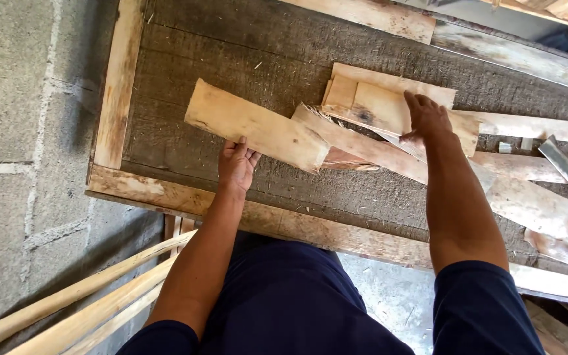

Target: Trimming and sorting thin wood scraps using a utility knife on a workbench.

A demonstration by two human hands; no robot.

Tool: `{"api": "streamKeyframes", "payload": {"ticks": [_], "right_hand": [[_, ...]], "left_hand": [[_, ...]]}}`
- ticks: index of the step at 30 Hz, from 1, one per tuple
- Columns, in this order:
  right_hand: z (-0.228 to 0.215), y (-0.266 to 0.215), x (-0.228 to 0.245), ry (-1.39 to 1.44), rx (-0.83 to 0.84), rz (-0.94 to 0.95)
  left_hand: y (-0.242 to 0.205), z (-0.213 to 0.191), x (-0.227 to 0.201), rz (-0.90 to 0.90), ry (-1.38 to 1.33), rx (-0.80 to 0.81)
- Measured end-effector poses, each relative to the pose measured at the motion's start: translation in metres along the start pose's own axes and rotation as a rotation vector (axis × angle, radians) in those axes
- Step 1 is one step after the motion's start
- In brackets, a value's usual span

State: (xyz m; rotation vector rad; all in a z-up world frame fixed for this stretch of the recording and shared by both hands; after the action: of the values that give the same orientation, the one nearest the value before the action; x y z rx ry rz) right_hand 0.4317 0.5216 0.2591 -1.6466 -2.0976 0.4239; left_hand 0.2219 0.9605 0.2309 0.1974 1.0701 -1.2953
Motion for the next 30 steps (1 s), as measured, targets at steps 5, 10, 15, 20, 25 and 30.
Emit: {"api": "streamKeyframes", "payload": {"ticks": [5, 10, 15, 20, 25, 30], "right_hand": [[-0.005, -0.01, -0.003, -0.022, 0.021, 0.035], [0.001, -0.023, -0.009, 0.001, -0.04, 0.012], [-0.008, -0.043, 0.0, 0.015, -0.009, 0.038], [-0.01, -0.058, 0.002, 0.08, -0.066, 0.055], [-0.027, -0.088, 0.031, 0.061, -0.248, 0.122], [-0.012, -0.12, 0.119, 0.121, -0.399, -0.015]], "left_hand": [[-0.001, -0.007, 0.031, -0.071, -0.008, -0.101], [-0.015, 0.012, 0.052, -0.256, 0.184, -0.233], [-0.001, 0.001, 0.092, -0.351, 0.133, -0.093], [0.01, 0.007, 0.101, -0.361, 0.23, -0.001], [-0.002, 0.024, 0.076, -0.39, 0.836, 0.208], [-0.029, 0.079, 0.038, -0.323, 1.119, 0.157]]}}
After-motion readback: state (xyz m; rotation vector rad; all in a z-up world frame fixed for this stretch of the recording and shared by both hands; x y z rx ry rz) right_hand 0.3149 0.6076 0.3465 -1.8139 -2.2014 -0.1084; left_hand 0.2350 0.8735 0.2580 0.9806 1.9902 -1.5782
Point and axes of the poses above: each hand's wrist, its own y-axis towards the middle knuckle, its own z-axis out of the palm, x = y × z, the point moved 1 cm from there along y, towards the middle knuckle, and after that the axes turned 2 degrees about y, right-handed, at the moved point
